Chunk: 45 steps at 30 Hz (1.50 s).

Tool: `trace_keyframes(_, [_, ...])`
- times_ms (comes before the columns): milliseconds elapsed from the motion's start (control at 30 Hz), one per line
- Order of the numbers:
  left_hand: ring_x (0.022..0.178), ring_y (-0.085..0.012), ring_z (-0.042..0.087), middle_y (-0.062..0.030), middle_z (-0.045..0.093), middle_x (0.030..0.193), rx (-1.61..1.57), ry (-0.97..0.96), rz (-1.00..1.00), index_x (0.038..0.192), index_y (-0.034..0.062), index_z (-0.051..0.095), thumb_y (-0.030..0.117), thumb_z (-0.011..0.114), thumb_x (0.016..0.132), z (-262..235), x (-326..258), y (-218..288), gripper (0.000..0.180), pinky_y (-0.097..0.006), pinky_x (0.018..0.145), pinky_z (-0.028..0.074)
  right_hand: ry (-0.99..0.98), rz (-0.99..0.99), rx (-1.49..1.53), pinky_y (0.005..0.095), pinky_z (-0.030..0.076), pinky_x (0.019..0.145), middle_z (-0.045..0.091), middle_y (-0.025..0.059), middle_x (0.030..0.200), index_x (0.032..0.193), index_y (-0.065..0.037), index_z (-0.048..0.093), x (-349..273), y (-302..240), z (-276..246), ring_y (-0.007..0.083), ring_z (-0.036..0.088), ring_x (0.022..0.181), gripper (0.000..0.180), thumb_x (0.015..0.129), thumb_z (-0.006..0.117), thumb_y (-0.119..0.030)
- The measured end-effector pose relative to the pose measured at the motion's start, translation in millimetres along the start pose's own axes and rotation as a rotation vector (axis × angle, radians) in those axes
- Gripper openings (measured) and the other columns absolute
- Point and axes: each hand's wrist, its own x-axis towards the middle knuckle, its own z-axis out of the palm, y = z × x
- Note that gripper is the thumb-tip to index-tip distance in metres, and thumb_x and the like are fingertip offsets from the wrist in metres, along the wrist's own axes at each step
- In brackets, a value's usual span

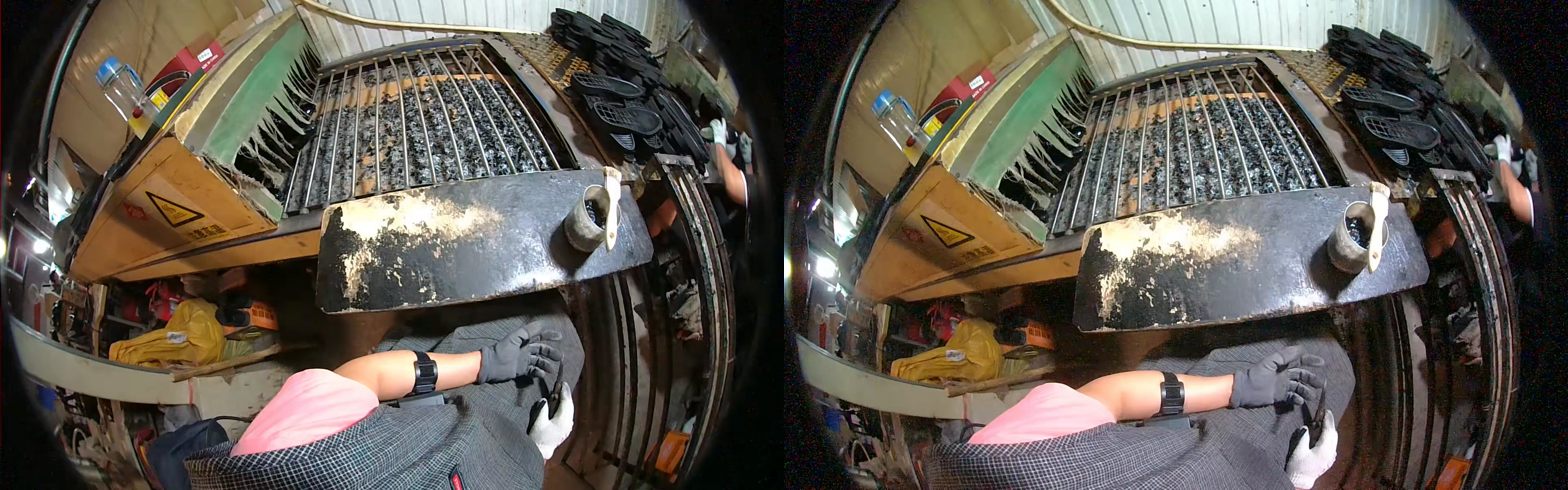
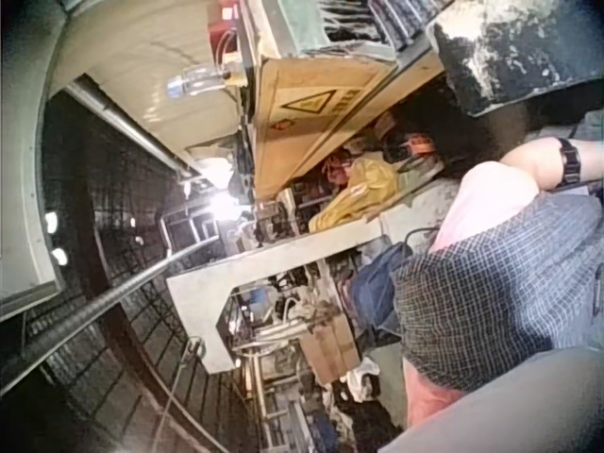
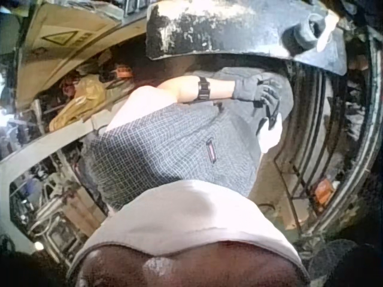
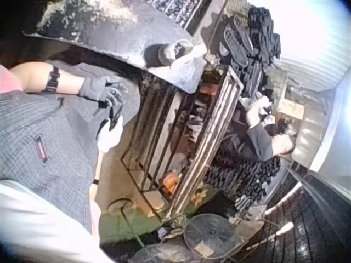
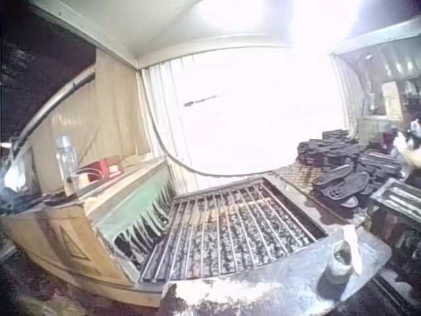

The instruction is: Trimming excess material from shoe soles with scissors and applying glue with a brush.

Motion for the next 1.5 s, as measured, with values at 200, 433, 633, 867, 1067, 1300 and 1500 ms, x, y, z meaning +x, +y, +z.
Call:
trace_keyframes(200, [0.109, -0.0295, 0.070, -0.0176, 0.067, 0.130, -0.009, 0.011, -0.034, 0.149, 0.0113, 0.048, 0.050, 0.043, 0.109, 0.1, 3.6, 0.9, 0.057, -0.043, 0.091, 0.057, 0.033, -0.032, 0.005, 0.0386, 0.050, 0.105, 0.067, 0.0195, 0.133, 0.138, 0.000, 0.062, -2.0, 2.5, 1.2, 0.0309, 0.066, 0.121, 0.055, 0.083, 0.068, -0.001])
trace_keyframes(433, [0.104, -0.0284, 0.071, -0.0154, 0.069, 0.125, 0.039, 0.064, -0.019, 0.147, 0.0118, 0.051, 0.049, 0.044, 0.109, 6.5, 1.2, 1.9, 0.053, -0.042, 0.088, 0.058, 0.055, -0.073, 0.002, 0.0387, 0.049, 0.106, 0.067, 0.0193, 0.134, 0.138, -0.001, 0.062, -0.5, 12.0, 5.1, 0.0313, 0.066, 0.121, 0.056, 0.082, 0.068, -0.001])
trace_keyframes(633, [0.102, -0.0273, 0.071, -0.0170, 0.069, 0.125, 0.040, 0.083, -0.054, 0.147, 0.0122, 0.049, 0.050, 0.044, 0.109, 7.7, 5.8, 0.8, 0.054, -0.041, 0.087, 0.058, 0.063, -0.059, -0.056, 0.0387, 0.049, 0.106, 0.066, 0.0182, 0.134, 0.139, -0.003, 0.061, -4.0, 5.8, -0.5, 0.0324, 0.065, 0.122, 0.058, 0.082, 0.069, -0.001])
trace_keyframes(867, [0.091, -0.0146, 0.070, -0.0144, 0.067, 0.123, 0.637, 0.175, -0.191, 0.141, 0.0106, 0.052, 0.035, 0.063, 0.102, 58.0, -9.6, 16.2, 0.047, -0.028, 0.076, 0.057, 0.012, -0.063, -0.040, 0.0384, 0.047, 0.108, 0.064, 0.0206, 0.136, 0.141, 0.002, 0.058, 2.5, 22.9, 7.2, 0.0313, 0.063, 0.125, 0.058, 0.084, 0.065, 0.003])
trace_keyframes(1067, [0.122, -0.0298, 0.064, -0.0154, 0.068, 0.129, 1.866, 0.082, 0.029, 0.137, 0.0093, 0.061, 0.029, 0.072, 0.096, 174.1, -127.5, 181.4, 0.047, -0.041, 0.107, 0.049, -0.056, 0.016, 0.278, 0.0386, 0.038, 0.117, 0.057, 0.0218, 0.146, 0.146, 0.008, 0.050, 15.4, 60.8, 12.9, 0.0308, 0.053, 0.137, 0.057, 0.090, 0.058, 0.007])
trace_keyframes(1300, [0.129, -0.0336, 0.053, -0.0133, 0.061, 0.134, 3.038, 0.873, -1.269, 0.140, 0.0126, 0.056, 0.058, 0.079, 0.068, 263.2, -329.2, 387.3, 0.088, -0.059, 0.114, 0.033, -0.186, -0.121, 0.020, 0.0419, 0.036, 0.118, 0.057, 0.0230, 0.146, 0.145, 0.008, 0.051, 49.6, 27.9, 6.1, 0.0347, 0.053, 0.137, 0.054, 0.093, 0.059, -0.007])
trace_keyframes(1500, [0.092, -0.0335, 0.071, -0.0101, 0.075, 0.087, 3.020, 1.065, -1.798, 0.087, 0.0121, 0.080, 0.040, 0.072, 0.083, 297.9, -326.4, 431.6, 0.029, -0.044, 0.096, 0.051, -0.340, -0.094, 0.030, 0.0393, 0.041, 0.113, 0.059, 0.0213, 0.143, 0.146, 0.008, 0.049, 75.3, 14.9, 17.9, 0.0315, 0.057, 0.131, 0.058, 0.094, 0.061, -0.012])
